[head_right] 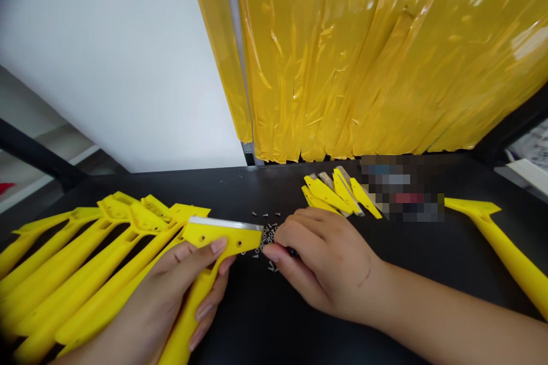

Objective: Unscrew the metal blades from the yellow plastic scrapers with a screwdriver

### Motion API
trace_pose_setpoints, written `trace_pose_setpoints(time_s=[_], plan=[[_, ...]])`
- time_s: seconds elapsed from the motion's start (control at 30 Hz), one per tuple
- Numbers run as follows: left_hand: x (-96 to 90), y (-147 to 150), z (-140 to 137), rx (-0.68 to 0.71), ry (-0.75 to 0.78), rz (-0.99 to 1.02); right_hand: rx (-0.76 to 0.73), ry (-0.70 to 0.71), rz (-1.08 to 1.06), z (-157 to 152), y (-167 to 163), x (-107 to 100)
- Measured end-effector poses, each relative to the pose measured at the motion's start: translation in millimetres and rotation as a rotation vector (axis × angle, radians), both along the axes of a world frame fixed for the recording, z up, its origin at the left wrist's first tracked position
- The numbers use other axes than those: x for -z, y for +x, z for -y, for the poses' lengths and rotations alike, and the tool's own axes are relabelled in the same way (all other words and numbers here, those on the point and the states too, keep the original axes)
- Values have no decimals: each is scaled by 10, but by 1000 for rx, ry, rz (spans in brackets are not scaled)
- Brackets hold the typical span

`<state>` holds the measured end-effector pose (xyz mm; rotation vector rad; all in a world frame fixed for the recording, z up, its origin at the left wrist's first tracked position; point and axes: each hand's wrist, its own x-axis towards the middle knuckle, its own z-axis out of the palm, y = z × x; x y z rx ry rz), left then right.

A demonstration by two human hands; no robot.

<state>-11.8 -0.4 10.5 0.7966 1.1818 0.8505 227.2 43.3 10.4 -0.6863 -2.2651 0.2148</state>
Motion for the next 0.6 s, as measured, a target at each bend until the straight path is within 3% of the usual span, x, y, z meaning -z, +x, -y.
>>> trace_pose_setpoints(time_s=[0.47, 0.6], plan=[[-30, 11, 4, -1, -8, -8, 71, -77, -1, -22, 23, 8], [-29, 12, 9, 4, -18, -1, 66, -44, -17, -50, 32, -5]])
